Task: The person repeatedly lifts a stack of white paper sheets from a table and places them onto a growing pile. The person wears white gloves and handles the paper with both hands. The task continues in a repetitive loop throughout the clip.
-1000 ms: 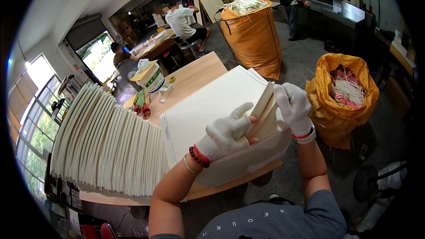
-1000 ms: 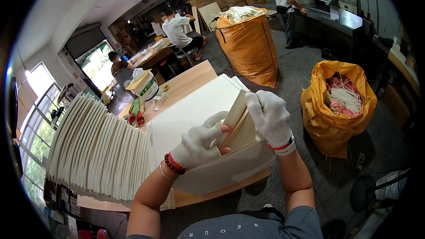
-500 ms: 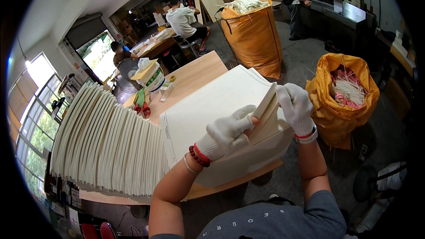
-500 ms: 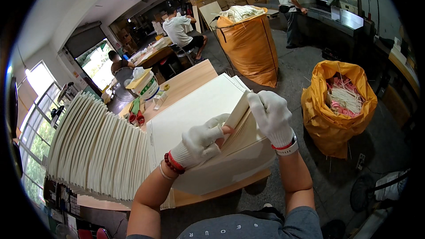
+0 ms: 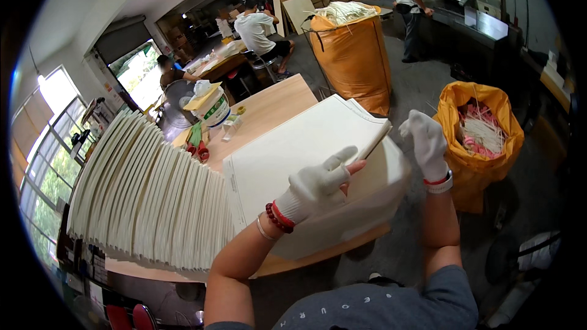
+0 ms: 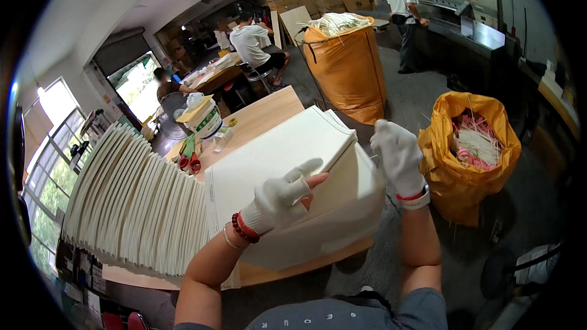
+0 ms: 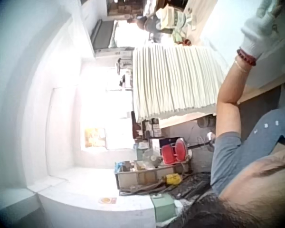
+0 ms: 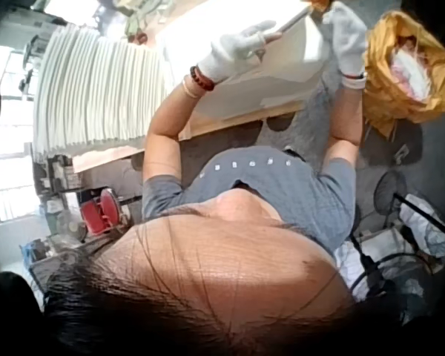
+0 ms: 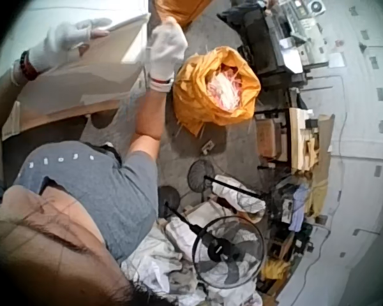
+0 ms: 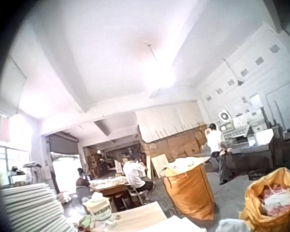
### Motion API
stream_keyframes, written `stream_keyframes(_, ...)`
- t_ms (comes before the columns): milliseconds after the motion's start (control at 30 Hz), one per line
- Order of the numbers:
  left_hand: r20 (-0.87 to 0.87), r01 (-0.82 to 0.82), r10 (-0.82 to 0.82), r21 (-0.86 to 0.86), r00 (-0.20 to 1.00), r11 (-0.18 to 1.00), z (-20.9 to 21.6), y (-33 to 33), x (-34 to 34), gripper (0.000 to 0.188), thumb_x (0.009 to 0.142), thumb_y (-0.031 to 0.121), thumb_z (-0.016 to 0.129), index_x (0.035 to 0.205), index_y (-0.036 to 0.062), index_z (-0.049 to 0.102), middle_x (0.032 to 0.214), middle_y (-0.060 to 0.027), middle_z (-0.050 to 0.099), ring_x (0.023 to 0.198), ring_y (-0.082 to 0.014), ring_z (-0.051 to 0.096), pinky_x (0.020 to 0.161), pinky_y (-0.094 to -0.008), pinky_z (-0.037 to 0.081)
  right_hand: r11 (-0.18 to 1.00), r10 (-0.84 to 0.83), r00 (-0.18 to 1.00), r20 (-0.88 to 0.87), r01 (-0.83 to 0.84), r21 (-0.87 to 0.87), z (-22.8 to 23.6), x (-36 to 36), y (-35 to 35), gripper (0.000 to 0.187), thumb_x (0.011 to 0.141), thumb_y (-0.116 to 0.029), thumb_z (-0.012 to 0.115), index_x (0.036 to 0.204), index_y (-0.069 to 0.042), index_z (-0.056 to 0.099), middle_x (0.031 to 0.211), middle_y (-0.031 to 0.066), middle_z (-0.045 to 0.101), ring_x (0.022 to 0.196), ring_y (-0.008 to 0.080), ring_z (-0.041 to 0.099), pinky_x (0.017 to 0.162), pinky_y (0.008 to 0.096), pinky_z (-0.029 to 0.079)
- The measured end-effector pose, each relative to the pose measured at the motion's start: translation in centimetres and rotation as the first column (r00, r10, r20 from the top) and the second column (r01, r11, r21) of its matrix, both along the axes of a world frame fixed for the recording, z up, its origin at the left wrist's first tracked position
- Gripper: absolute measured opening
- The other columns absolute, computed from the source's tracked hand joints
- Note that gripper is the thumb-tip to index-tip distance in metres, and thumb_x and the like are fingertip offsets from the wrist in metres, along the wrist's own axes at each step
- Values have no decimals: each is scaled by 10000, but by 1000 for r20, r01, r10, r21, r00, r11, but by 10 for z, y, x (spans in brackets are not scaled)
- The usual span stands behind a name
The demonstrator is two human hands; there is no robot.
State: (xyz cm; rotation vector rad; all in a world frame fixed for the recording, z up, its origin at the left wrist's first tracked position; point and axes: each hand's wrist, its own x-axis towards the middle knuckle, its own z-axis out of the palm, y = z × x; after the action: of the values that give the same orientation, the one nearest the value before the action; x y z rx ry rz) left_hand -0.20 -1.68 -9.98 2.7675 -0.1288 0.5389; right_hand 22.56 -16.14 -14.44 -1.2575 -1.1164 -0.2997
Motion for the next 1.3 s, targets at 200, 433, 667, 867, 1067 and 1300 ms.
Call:
stream_keyframes(200, 167, 75, -113, 219, 979, 973, -7, -8, -5, 532, 834, 84, 694, 1336, 39, 522, 1151, -162, 634, 855, -234, 677, 721, -298, 545, 517, 380, 373, -847, -845, -140, -12, 39, 21, 397, 930, -387, 596, 1058, -14, 634, 877, 29, 644, 754, 113, 596, 702, 266, 500)
stream_keyframes(433, -221, -453, 406, -239, 887, 859, -5, 69, -80, 535, 867, 44, 648, 1372, 44, 471, 1246, -110, 590, 1098, -229, 605, 929, -323, 511, 678, 472, 698, -538, -677, -284, -10, 18, 13, 440, 926, -215, 609, 1264, 55, 526, 1103, 76, 617, 1011, 133, 556, 893, 272, 448)
stream_keyframes(667, -110, -110, 436, -994, 893, -25, -35, 112, -172, 635, 806, 95, 708, 1371, 17, 427, 1213, -114, 584, 1011, -194, 608, 902, -355, 525, 706, 588, 570, -573, -708, 21, -26, 13, 1, 563, 910, -254, 636, 1339, 70, 469, 1233, 97, 591, 1117, 165, 559, 956, 290, 444)
stream_keyframes(867, 17, 86, 558, -992, 830, -96, -13, 18, -202, 461, 853, 88, 663, 1270, -24, 503, 1068, -107, 608, 923, -180, 627, 862, -324, 534, 591, 610, 576, -544, -788, -171, -8, 16, 13, 472, 938, -302, 595, 1240, 59, 553, 943, 30, 629, 833, 84, 562, 726, 228, 446)
stream_keyframes(1067, 181, -356, 755, -797, 630, 488, 29, -19, -280, 257, 890, 48, 580, 1121, -66, 593, 953, -88, 671, 841, -170, 663, 775, -298, 556, 726, 358, 613, -704, -657, -203, -7, 5, 4, 350, 991, -309, 523, 1112, 17, 559, 742, 63, 610, 488, 57, 497, 401, 177, 359)
stream_keyframes(1300, 634, 130, 688, -761, 352, 635, 145, -16, -379, 319, 941, 125, 534, 1233, -1, 504, 1078, -118, 634, 971, -218, 651, 834, -350, 555, 723, 411, 610, -677, -671, -165, -17, 9, 12, 344, 989, -325, 520, 1068, 9, 544, 692, 92, 611, 385, 66, 464, 302, 185, 292)
